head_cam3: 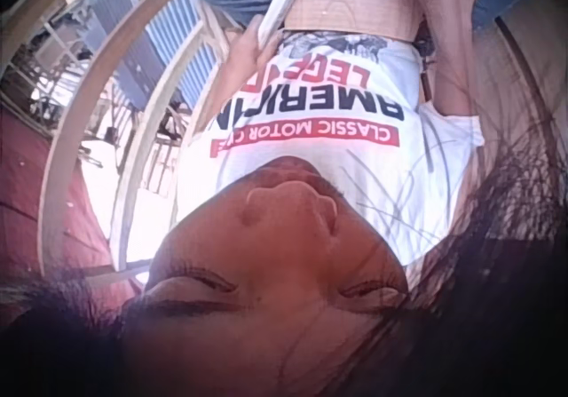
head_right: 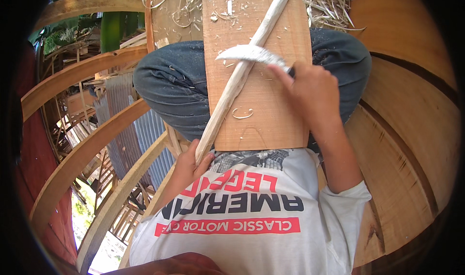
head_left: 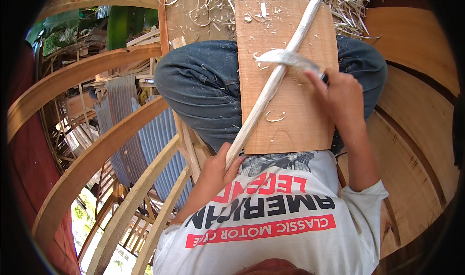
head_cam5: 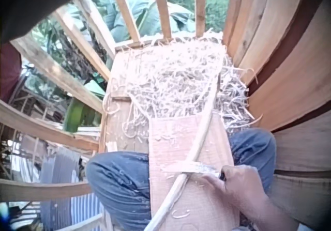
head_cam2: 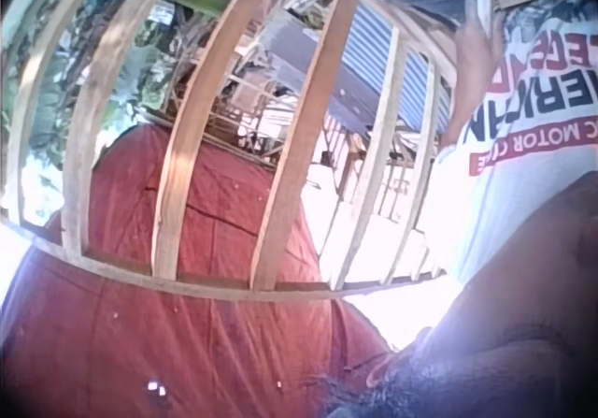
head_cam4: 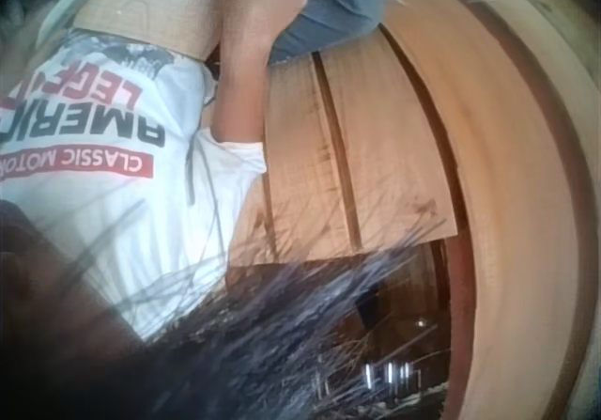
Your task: The person sits cross-legged and uses a curved knife to shave thin strips from a long wooden stick held against a board on their lap. Wood shavings accumulate on the board as the person repeatedly scrapes along the stick's length.
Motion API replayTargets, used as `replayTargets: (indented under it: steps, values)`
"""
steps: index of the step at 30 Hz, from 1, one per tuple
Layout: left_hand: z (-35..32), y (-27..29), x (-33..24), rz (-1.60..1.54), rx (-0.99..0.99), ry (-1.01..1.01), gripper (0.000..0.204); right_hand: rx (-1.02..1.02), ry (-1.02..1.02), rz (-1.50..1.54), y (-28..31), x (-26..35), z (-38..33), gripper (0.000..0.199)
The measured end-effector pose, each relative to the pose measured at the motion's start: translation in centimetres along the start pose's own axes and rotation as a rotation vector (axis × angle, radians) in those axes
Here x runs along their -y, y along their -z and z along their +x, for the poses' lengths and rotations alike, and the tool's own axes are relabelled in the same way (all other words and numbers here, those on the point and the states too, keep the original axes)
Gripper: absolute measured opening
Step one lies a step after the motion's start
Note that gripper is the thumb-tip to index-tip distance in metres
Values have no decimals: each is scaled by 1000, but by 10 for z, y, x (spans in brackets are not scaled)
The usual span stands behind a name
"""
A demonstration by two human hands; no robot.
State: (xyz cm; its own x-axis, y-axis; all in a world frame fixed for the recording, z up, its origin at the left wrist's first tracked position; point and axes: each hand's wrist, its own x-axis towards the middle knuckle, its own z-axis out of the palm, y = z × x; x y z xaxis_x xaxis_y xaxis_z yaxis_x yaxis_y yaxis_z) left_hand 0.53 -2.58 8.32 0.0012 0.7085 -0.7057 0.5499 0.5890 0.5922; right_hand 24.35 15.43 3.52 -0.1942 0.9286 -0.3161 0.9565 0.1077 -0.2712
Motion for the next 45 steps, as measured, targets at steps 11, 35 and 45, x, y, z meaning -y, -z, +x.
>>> replayTargets:
  steps: [11, 35, 45]
  values:
    - [-2, -9, 14, -47, 28, -16, 25, 34, 257, 68, -10, 14, -35, 59]
    - [-2, -15, 19, -54, 39, -8, 29, -66, -62, -74, 12, -25, 20, 67]
    - [4, -4, 5, -34, 165, 166, 33, 41, 122, -63, -6, 9, -14, 64]
